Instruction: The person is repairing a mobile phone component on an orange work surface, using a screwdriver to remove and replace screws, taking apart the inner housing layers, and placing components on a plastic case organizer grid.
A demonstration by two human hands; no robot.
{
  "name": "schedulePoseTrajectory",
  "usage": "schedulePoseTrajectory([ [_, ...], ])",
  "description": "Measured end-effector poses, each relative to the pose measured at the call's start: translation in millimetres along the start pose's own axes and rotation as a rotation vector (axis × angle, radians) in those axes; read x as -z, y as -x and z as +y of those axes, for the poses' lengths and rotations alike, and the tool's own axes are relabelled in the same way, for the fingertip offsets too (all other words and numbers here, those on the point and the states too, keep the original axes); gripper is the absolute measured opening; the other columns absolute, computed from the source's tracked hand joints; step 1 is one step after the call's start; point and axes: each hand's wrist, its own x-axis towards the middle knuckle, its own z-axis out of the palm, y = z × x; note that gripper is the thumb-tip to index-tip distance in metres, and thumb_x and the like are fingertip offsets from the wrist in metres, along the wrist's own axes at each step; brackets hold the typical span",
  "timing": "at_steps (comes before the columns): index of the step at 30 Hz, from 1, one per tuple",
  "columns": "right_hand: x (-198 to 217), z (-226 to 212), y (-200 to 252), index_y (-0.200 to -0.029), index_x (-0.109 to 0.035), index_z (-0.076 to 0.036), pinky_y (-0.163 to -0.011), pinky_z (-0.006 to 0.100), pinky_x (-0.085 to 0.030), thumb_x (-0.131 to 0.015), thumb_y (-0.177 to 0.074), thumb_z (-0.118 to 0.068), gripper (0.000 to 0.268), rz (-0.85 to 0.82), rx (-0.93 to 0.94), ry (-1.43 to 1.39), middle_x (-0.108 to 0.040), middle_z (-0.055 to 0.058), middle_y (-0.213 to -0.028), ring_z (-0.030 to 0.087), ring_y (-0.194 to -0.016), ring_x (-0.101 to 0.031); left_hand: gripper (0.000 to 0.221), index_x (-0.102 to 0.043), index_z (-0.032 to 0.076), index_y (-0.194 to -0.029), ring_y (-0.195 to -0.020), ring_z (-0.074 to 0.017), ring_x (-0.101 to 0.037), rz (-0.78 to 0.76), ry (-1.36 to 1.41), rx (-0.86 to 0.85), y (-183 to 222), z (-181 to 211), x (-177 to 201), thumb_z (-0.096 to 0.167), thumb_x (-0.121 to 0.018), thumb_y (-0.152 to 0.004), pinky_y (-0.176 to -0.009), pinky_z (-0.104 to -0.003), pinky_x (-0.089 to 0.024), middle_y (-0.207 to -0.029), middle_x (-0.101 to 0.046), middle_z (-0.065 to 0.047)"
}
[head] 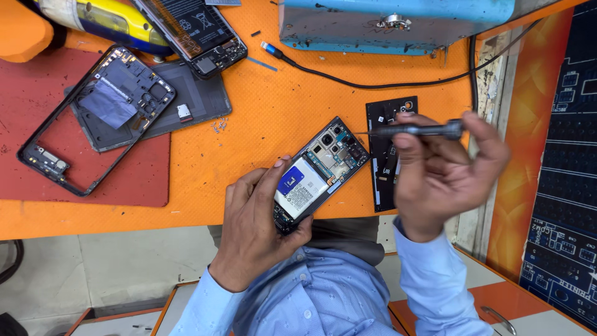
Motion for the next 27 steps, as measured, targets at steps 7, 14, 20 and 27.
schedulePoseTrajectory([
  [7, -19.0, 25.4, 10.2, -0.139, -0.040, -0.002, -0.096, 0.034, -0.066, -0.069, -0.107, 0.016, 0.046, -0.186, 0.212, -0.044, -0.067, 0.027, -0.120, 0.029, -0.113, -0.074, 0.095, -0.037, -0.002, -0.149, -0.117, -0.0330, -0.057, 0.000, 0.028, 0.007, 0.9, -3.6, 1.5, 0.021, -0.086, -0.070, -0.095, -0.044, -0.043, -0.143, -0.060, -0.013],
  [14, -21.4, 31.7, 12.1, -0.138, -0.041, -0.002, -0.096, 0.034, -0.066, -0.069, -0.107, 0.017, 0.046, -0.213, 0.216, -0.021, -0.067, 0.029, -0.121, 0.029, -0.113, -0.073, 0.095, -0.038, -0.001, -0.150, -0.117, -0.0333, -0.057, -0.013, 0.042, 0.025, 1.3, -5.0, 2.7, 0.022, -0.085, -0.071, -0.095, -0.045, -0.042, -0.132, -0.062, -0.014],
  [20, -22.8, 23.4, 4.8, -0.136, -0.041, 0.000, -0.097, 0.036, -0.067, -0.069, -0.106, 0.018, 0.044, -0.266, 0.284, 0.039, -0.066, 0.028, -0.120, 0.030, -0.115, -0.072, 0.095, -0.037, -0.001, -0.151, -0.117, -0.0331, -0.057, -0.027, 0.048, 0.027, 1.1, -5.7, 2.9, 0.023, -0.085, -0.072, -0.095, -0.044, -0.042, -0.129, -0.063, -0.014],
  [27, -23.8, -0.7, -10.6, -0.120, -0.047, 0.001, -0.087, 0.033, -0.066, -0.075, -0.100, 0.018, 0.039, -0.365, 0.293, 0.108, -0.065, 0.023, -0.118, 0.024, -0.102, -0.072, 0.094, -0.038, 0.000, -0.151, -0.117, -0.0328, -0.057, -0.026, 0.047, 0.033, 1.7, -5.6, 3.1, 0.023, -0.084, -0.072, -0.095, -0.044, -0.042, -0.129, -0.064, -0.014],
])
